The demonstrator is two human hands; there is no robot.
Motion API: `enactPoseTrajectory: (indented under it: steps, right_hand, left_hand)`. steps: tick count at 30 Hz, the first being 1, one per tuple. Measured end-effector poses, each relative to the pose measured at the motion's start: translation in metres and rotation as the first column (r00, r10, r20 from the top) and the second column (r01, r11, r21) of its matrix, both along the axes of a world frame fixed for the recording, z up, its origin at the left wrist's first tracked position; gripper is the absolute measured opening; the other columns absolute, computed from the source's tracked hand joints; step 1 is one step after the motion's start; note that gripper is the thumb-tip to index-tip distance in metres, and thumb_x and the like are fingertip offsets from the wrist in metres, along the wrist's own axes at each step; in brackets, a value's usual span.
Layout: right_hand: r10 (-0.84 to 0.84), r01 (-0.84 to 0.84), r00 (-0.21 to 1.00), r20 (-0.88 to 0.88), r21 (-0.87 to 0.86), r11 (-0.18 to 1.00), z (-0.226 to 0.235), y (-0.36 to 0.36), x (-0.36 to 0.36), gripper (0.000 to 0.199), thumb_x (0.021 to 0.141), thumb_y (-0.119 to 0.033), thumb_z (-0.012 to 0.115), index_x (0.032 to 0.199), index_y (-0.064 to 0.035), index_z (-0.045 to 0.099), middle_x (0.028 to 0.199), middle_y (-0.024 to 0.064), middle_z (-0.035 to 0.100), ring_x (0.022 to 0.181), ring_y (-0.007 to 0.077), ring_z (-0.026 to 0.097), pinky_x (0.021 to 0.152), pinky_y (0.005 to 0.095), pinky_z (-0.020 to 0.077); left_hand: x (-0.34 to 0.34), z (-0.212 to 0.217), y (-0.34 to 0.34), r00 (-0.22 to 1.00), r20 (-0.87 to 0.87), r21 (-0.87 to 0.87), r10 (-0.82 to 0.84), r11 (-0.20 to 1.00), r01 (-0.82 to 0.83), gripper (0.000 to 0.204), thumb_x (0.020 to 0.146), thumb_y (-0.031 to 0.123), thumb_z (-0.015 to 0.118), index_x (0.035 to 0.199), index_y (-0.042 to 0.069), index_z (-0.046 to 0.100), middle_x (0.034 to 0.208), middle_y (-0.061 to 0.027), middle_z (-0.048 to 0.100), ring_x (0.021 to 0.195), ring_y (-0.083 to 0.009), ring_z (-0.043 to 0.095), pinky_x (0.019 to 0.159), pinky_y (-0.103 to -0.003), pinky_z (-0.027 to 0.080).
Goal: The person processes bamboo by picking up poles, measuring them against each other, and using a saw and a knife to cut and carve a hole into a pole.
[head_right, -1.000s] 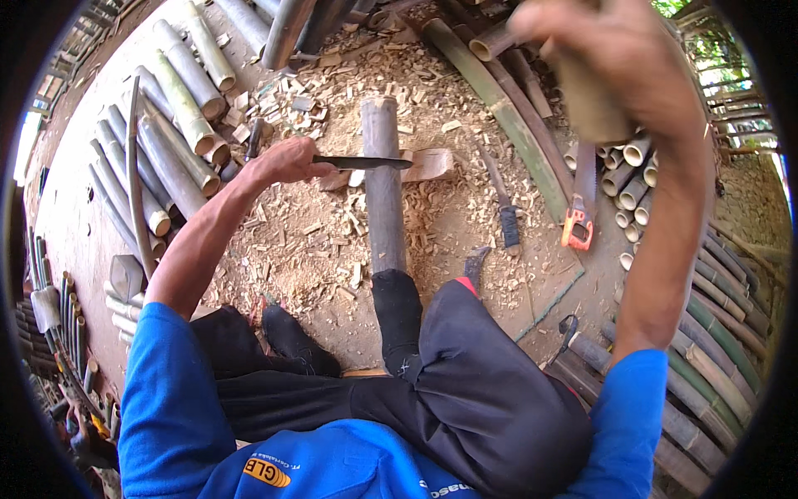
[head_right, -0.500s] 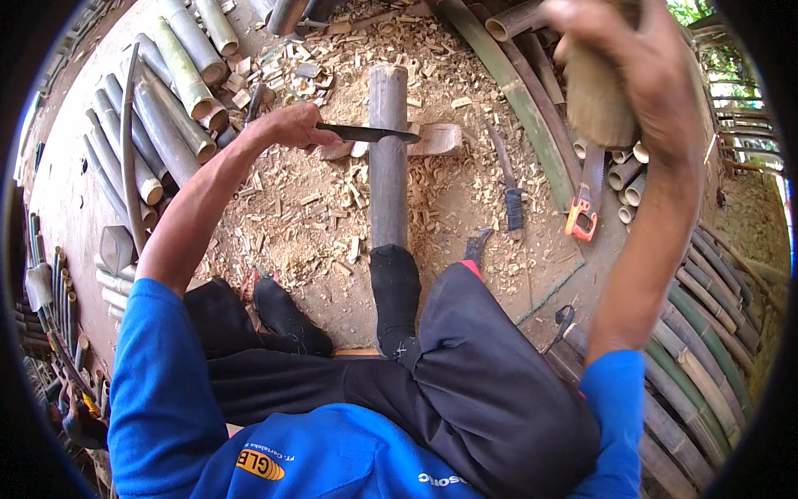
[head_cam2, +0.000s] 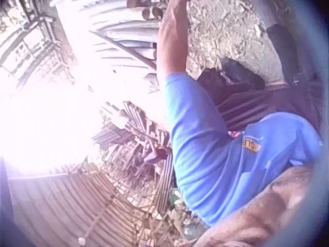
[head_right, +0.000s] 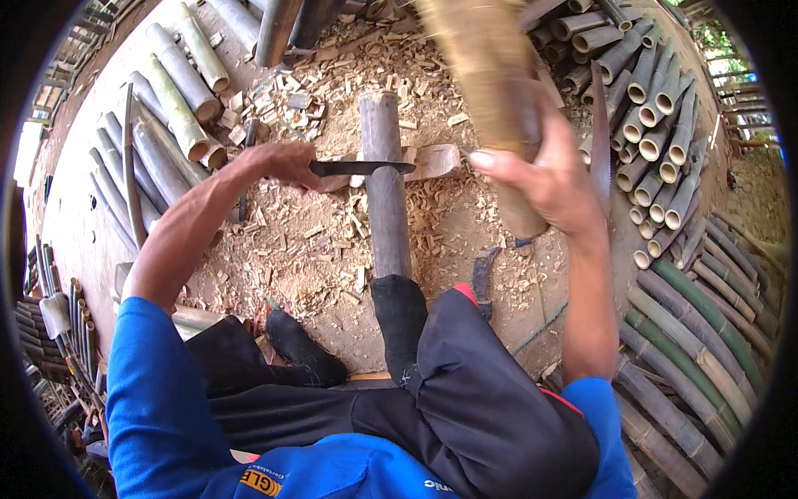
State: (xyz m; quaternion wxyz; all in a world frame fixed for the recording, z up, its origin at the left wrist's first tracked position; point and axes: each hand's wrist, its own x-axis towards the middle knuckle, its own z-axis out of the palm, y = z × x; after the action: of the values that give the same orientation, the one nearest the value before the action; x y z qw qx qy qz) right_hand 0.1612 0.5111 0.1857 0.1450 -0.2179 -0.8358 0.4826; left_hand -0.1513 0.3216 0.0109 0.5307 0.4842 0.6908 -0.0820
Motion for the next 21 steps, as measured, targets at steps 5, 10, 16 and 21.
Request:
enactPoseTrajectory:
  steps: [5,10,16,21]
  right_hand:
    - [-0.203,0.174,0.979,-0.004,-0.497,0.850,-0.026,0.003,0.053,0.067,0.078,-0.028,0.081,0.130,0.0016,0.051,0.100,0.0158,0.065,0.081,0.0223,0.070,0.076,0.0379,0.0606]
    - [-0.367,0.433,0.899,0.241,-0.619,0.655,-0.060,-0.011,0.089,0.043,0.088,-0.023,0.075,0.118,0.0010,0.054,0.086,0.0100,0.066,0.070,0.0183,0.069,0.060,0.0347,0.0611]
    - [-0.365,0.443,0.893,0.262,-0.644,0.624,-0.086,-0.015,0.099,0.042,0.086,-0.024,0.076,0.115,-0.0004,0.055,0.088,0.0101,0.067,0.070,0.0177,0.069,0.061,0.0343,0.0612]
    - [-0.251,0.458,0.875,0.415,-0.536,0.709,-0.087,-0.010,0.096,0.049,0.086,-0.027,0.079,0.120,-0.0017,0.054,0.090,0.0080,0.066,0.068,0.0161,0.067,0.062,0.0313,0.0596]
  left_hand:
    - [0.010,0.051,0.063,0.884,-0.403,0.255,-0.238,0.899,0.358,0.023,0.088,0.019,0.074,0.072,0.010,0.060,0.058,0.0031,0.044,0.050,-0.0091,0.036,0.043,-0.029,0.035]
    - [0.050,0.045,-0.004,0.767,-0.639,0.468,0.058,0.820,0.329,0.034,0.107,0.028,0.050,0.078,0.012,0.049,0.064,0.0031,0.044,0.051,-0.0085,0.033,0.043,-0.031,0.032]
    - [0.101,-0.001,-0.113,0.898,-0.307,0.671,0.315,0.741,-0.030,0.026,0.085,0.023,0.075,0.096,0.006,0.059,0.079,-0.0128,0.063,0.069,-0.0319,0.067,0.062,-0.046,0.052]
    - [0.115,-0.005,-0.121,0.911,-0.281,0.596,0.301,0.799,-0.081,0.028,0.088,0.027,0.073,0.096,0.006,0.057,0.083,-0.0154,0.066,0.074,-0.0356,0.070,0.065,-0.049,0.055]
